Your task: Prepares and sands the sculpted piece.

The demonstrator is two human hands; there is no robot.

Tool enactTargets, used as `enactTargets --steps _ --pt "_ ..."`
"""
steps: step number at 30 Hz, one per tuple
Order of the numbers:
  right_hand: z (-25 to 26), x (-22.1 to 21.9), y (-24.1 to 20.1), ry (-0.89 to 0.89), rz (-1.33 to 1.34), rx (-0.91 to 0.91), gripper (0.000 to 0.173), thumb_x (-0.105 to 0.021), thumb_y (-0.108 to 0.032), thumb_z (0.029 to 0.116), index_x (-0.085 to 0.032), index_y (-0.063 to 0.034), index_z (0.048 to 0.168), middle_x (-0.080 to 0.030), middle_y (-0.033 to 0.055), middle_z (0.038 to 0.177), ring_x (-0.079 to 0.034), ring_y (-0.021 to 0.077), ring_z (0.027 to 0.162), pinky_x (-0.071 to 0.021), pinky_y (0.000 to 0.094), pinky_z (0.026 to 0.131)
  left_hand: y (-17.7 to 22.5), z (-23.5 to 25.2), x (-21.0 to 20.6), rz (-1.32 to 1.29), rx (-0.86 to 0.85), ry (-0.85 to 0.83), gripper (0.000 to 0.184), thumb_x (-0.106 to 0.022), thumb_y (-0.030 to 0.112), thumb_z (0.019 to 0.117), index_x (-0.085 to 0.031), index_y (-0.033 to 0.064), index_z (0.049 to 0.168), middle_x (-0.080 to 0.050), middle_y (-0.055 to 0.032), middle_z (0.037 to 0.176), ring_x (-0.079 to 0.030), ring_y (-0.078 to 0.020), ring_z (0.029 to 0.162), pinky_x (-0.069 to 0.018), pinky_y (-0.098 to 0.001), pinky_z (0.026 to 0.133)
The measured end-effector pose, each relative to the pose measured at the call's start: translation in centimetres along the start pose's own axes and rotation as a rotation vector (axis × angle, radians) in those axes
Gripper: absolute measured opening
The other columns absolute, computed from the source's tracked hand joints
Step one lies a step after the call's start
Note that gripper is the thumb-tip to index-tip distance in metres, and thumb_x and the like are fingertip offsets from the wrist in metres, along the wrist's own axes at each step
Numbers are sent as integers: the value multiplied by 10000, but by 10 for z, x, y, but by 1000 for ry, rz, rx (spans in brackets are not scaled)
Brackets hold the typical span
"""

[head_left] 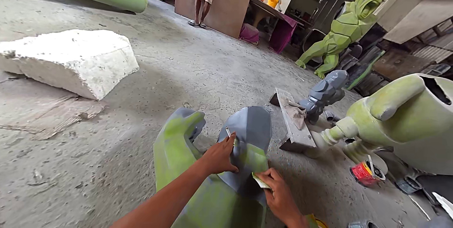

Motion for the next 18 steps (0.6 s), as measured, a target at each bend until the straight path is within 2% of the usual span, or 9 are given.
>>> enactTargets --steps 2,4,7,10,15,18 --pt "-7 -3 -1 -7 -17 -2 467 -589 -93 913 -717 -324 1298 -668 -21 1199 -612 131 1161 -551 346 978 0 0 1 -2 1 -3 1360 -866 628 690 -86 58 1648 -342 -199 1624 -554 -345 1331 -502 -531 1037" --pt "-10 -2 0 -14 24 3 429 -564 -107 943 -723 -308 1287 -670 -21 1199 -623 108 1139 -559 329 964 0 0 2 -1 -10 3 1373 -870 632 678 -84 56 1646 -377 -208 1597 -570 -349 1306 -508 -538 1027" --pt "7 17 10 80 198 -9 355 -519 -126 989 -751 -224 1239 -707 -12 1171 -663 70 1080 -587 300 924 -3 0 3 5 -4 -12 1374 -853 661 675 -90 56 1644 -389 -215 1587 -558 -356 1323 -502 -542 1039" --pt "38 39 18 109 261 -80 341 -496 -161 1013 -731 -163 1260 -704 16 1194 -658 87 1114 -564 310 976 -7 -1 2 13 0 -25 1392 -839 681 684 -52 57 1648 -363 -199 1613 -548 -346 1344 -488 -538 1064" --pt "69 24 24 -24 113 -71 377 -451 -223 1049 -692 -223 1339 -682 21 1218 -641 105 1123 -542 333 992 -6 0 4 24 6 -27 1426 -840 686 674 -14 51 1648 -371 -202 1608 -553 -346 1340 -484 -527 1076" --pt "62 13 17 -12 -82 -45 418 -500 -169 1002 -677 -262 1369 -684 27 1186 -667 141 1056 -578 353 908 -7 0 4 27 16 -33 1424 -835 692 676 -12 55 1648 -371 -200 1608 -556 -345 1336 -491 -528 1065"
Point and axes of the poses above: each hand's wrist, its own z-axis towards the middle knuckle, its own x-axis out of the back of the hand, y = z × x, the point moved 6 cm from there along z, towards the middle knuckle
